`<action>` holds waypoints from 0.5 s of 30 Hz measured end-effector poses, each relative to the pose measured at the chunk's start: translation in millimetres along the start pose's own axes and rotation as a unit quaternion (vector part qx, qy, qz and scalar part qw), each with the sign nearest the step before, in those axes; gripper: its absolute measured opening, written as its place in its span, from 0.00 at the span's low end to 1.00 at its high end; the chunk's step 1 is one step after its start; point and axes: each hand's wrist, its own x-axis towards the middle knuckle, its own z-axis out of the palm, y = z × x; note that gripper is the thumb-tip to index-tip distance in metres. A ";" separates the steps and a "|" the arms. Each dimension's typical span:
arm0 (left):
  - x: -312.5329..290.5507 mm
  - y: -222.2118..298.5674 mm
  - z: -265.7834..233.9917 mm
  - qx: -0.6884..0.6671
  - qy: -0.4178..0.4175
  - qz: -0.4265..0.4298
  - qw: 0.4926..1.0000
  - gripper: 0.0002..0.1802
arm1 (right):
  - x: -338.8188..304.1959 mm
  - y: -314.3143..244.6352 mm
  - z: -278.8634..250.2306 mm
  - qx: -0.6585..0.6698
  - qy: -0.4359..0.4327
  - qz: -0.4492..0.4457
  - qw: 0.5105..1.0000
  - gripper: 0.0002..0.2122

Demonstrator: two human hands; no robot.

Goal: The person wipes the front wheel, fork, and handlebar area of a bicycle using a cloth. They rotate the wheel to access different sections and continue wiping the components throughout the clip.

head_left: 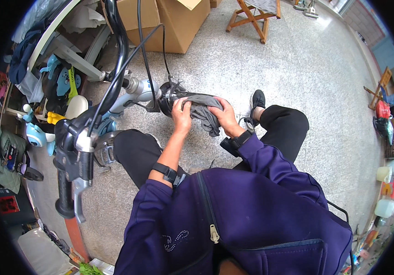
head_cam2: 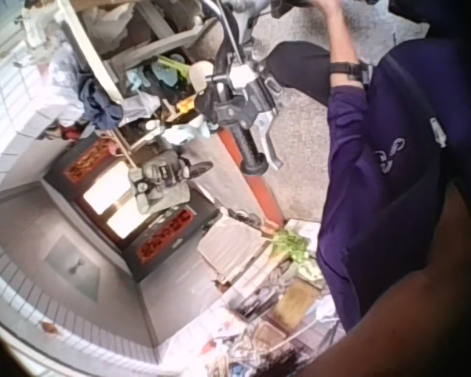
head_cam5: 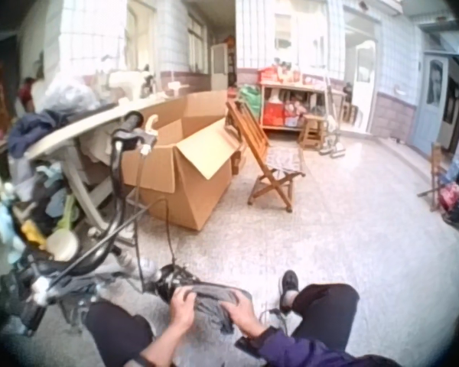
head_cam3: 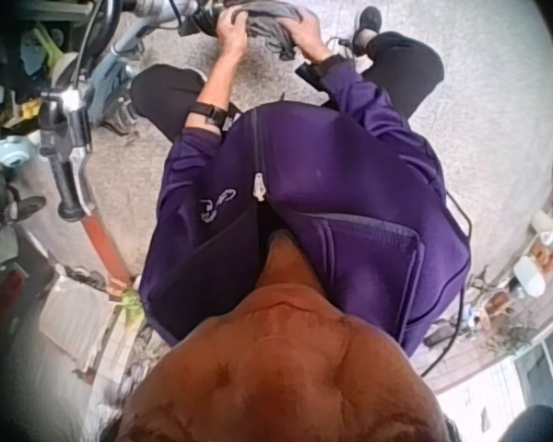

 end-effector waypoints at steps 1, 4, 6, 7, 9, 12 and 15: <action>0.4 -0.6 -1.2 0.009 -0.001 0.001 1.000 0.09 | 1.1 3.7 2.3 -0.028 0.014 -0.013 0.999 0.19; 0.5 4.6 -6.3 0.013 -0.028 0.003 1.000 0.12 | 2.2 10.4 3.9 -0.125 0.042 -0.078 0.988 0.18; -2.7 12.7 -7.5 0.004 -0.046 0.009 0.999 0.16 | 6.0 9.2 -1.7 -0.079 0.053 -0.074 0.993 0.17; -4.6 17.1 -8.3 -0.006 -0.060 0.019 0.998 0.18 | 8.0 7.9 -6.2 -0.016 0.084 -0.072 0.994 0.16; -3.9 26.0 -15.2 0.149 -0.139 0.084 0.975 0.28 | 12.9 3.1 -15.2 0.025 0.152 -0.056 0.987 0.14; -5.2 35.1 -15.5 0.269 -0.185 0.170 0.930 0.34 | 12.3 -2.5 -19.5 -0.005 0.183 -0.092 0.979 0.15; -3.2 38.9 -9.7 0.324 -0.179 0.186 0.910 0.33 | 0.3 -1.9 -6.1 -0.233 0.105 -0.198 0.946 0.23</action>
